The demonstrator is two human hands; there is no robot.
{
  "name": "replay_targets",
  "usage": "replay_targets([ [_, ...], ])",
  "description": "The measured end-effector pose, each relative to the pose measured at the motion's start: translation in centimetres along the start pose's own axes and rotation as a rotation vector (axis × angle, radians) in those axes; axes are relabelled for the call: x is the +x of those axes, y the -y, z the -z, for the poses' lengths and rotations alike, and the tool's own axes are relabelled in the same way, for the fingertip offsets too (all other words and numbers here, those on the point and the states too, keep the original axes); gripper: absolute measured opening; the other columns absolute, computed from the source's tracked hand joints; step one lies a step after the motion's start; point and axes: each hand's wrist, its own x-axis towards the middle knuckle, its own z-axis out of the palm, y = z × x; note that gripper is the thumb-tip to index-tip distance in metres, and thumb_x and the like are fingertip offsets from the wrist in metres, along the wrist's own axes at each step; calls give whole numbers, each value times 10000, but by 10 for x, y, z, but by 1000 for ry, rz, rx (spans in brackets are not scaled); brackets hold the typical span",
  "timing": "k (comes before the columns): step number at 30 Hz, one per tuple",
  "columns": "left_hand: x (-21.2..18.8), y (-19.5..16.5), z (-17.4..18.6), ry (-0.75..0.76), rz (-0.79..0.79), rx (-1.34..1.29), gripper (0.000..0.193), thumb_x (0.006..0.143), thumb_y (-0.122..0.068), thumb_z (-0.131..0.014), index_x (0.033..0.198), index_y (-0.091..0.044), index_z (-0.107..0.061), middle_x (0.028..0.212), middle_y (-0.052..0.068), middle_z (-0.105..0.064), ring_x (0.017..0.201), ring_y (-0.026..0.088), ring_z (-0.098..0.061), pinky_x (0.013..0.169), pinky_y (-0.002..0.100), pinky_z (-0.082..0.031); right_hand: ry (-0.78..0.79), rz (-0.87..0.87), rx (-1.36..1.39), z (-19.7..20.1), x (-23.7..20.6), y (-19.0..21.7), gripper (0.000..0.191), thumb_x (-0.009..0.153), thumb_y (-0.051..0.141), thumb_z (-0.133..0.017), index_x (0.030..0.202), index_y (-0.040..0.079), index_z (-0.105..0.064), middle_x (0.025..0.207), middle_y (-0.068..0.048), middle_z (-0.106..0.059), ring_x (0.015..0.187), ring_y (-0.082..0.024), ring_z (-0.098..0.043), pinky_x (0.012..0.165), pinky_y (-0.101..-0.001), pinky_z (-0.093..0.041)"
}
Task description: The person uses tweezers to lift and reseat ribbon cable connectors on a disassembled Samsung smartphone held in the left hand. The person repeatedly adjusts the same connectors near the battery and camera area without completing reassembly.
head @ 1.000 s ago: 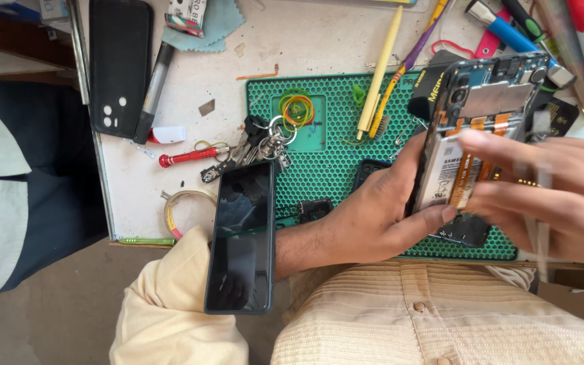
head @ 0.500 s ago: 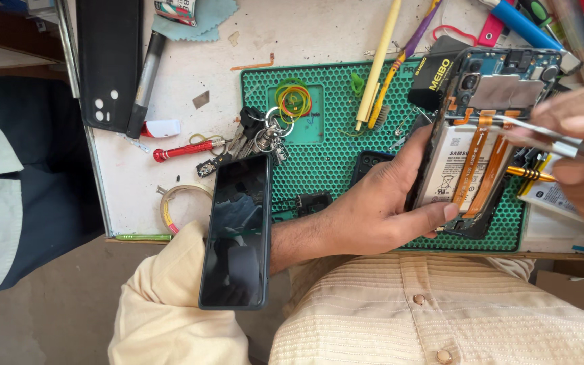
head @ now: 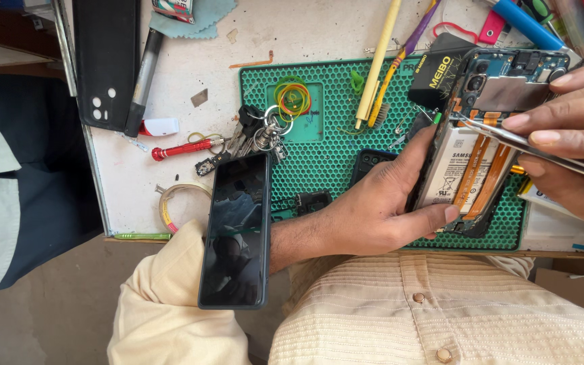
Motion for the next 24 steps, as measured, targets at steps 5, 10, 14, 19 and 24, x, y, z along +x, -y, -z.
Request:
replay_targets([
  [5,-2,-1,0,-8,-5,18,880,1032,-115,-651,1662,-19,-45,1154,183,-693,1017,205,-734,950,351,-613,-1,-21,-11,0,3,3,471,876,96,-760,1287,230,-572,1214,-71,-740,1122,-217,-706,1089,-425,-440],
  [10,-1,-1,0,-21,-17,33,874,1032,-121,-657,1661,-12,-60,1155,182,-695,1031,205,-733,969,351,-603,-15,-8,-15,-1,7,4,465,882,78,-788,1275,218,-582,1197,-88,-744,1106,-224,-710,1076,-424,-439],
  [14,0,1,-1,-17,4,9,874,1021,-127,-651,1656,-9,-63,1190,181,-698,1004,205,-736,941,345,-609,-18,3,-26,-1,9,7,464,871,92,-813,1261,203,-588,1177,-110,-743,1135,-252,-707,1062,-450,-450],
  [19,-1,1,0,-21,-45,17,832,1049,-116,-652,1628,-11,-64,1180,177,-685,1045,208,-729,979,353,-610,38,69,-75,3,15,16,457,838,140,-835,1236,171,-613,1193,-130,-732,1157,-304,-703,1091,-535,-485],
  [24,0,-7,1,-5,48,-40,824,1030,-117,-641,1645,-38,-98,1114,160,-694,929,180,-728,812,324,-634,148,157,-155,10,25,31,421,810,176,-833,1195,138,-666,1256,-152,-708,1165,-353,-688,1141,-612,-510],
])
